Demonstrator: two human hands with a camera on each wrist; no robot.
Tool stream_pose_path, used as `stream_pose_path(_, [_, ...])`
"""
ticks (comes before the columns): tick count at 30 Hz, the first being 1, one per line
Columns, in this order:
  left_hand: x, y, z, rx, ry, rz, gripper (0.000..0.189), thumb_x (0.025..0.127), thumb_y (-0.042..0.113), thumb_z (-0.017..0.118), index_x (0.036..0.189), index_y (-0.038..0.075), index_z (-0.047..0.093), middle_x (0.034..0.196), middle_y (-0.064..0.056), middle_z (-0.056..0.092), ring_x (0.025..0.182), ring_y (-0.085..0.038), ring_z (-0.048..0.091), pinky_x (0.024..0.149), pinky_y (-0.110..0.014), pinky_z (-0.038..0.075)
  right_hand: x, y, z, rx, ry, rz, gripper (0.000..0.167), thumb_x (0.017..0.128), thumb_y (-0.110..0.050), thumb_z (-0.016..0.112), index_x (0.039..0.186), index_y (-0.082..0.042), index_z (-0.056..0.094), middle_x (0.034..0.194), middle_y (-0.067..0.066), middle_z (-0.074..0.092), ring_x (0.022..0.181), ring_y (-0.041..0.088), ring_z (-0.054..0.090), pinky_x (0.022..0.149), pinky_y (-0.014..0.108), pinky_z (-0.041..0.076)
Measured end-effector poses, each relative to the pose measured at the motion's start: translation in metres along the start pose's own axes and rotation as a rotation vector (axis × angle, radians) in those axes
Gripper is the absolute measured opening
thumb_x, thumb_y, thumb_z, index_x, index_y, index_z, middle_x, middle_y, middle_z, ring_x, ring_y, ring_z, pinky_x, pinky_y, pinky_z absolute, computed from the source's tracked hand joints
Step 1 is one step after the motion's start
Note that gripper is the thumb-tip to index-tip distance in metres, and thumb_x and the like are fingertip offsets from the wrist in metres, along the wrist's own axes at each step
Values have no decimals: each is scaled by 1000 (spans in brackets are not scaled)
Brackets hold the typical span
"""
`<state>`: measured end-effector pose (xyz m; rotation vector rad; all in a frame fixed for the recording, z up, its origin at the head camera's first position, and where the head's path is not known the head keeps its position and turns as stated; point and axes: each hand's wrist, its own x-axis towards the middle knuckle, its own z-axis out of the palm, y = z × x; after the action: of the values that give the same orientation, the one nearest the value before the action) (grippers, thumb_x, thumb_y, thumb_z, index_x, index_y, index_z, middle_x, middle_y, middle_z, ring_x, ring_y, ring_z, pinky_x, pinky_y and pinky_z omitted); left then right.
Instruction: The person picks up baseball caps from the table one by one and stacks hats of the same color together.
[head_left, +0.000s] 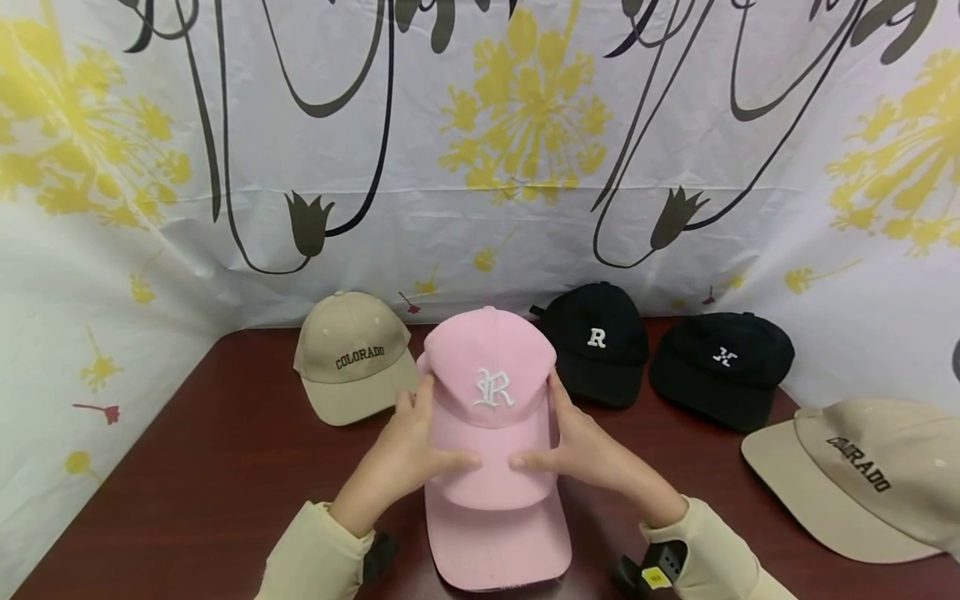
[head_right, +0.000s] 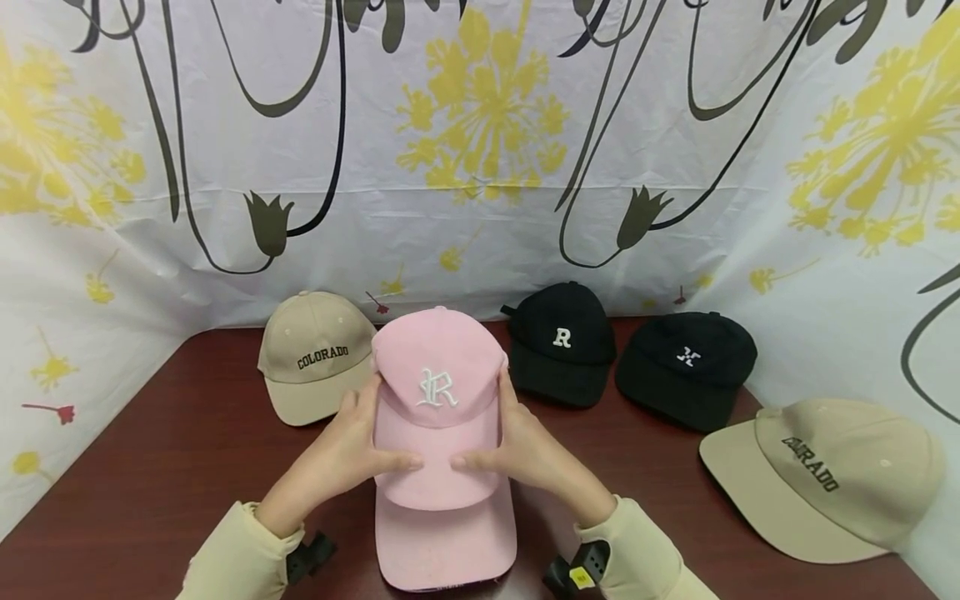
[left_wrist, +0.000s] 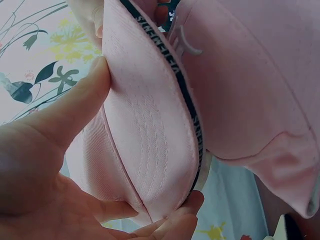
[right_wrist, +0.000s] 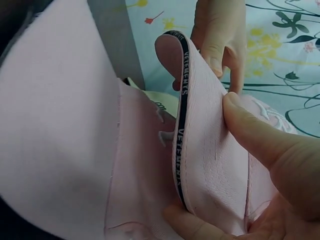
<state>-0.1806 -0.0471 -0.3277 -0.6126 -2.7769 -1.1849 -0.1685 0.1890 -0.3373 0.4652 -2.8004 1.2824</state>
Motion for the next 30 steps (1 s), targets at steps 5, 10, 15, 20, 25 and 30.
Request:
stream_pose_path(5, [-2, -3, 6, -27, -18, -21, 118, 58, 36, 85, 146, 7, 11, 113, -29, 36, 91, -37, 53, 77, -47, 45, -5, 4, 1, -48, -20, 46, 122, 68, -42, 79, 146, -5, -7, 144, 23, 25, 123, 32, 38, 96, 49, 32])
stream_pose_path(10, [-5, -4, 11, -53, -36, -43, 118, 57, 35, 85, 146, 7, 13, 108, -27, 36, 86, -34, 53, 74, -46, 45, -9, 6, 2, -61, -55, 102, 122, 68, -44, 78, 146, -5, -7, 142, 25, 30, 122, 31, 40, 96, 48, 33])
stream_pose_path(15, [-7, -7, 17, -53, -62, -72, 113, 55, 34, 85, 143, 3, 19, 109, -28, 36, 87, -35, 53, 75, -46, 45, -14, 6, 5, -78, -74, 121, 122, 67, -46, 78, 146, -9, -8, 135, 26, 38, 117, 28, 45, 92, 44, 38])
stream_pose_path(20, [-9, -8, 22, -47, -66, -84, 113, 55, 33, 85, 141, 1, 20, 110, -28, 37, 87, -36, 53, 75, -47, 45, -18, 7, 7, -74, -70, 126, 123, 66, -47, 78, 147, -13, -9, 134, 25, 40, 114, 28, 47, 90, 43, 39])
stream_pose_path(25, [-12, -10, 25, -42, -59, -64, 115, 53, 34, 86, 142, 1, 20, 109, -29, 39, 92, -38, 52, 76, -48, 45, -21, 8, 10, -90, -75, 125, 124, 66, -47, 78, 146, -9, -9, 134, 27, 39, 115, 29, 47, 91, 44, 39])
stream_pose_path(30, [-15, -12, 29, -59, -60, -24, 116, 53, 32, 86, 142, -1, 20, 113, -32, 38, 99, -39, 49, 81, -49, 43, -25, 11, 13, -106, -78, 144, 125, 66, -48, 78, 146, -8, -9, 133, 29, 39, 115, 30, 46, 91, 45, 39])
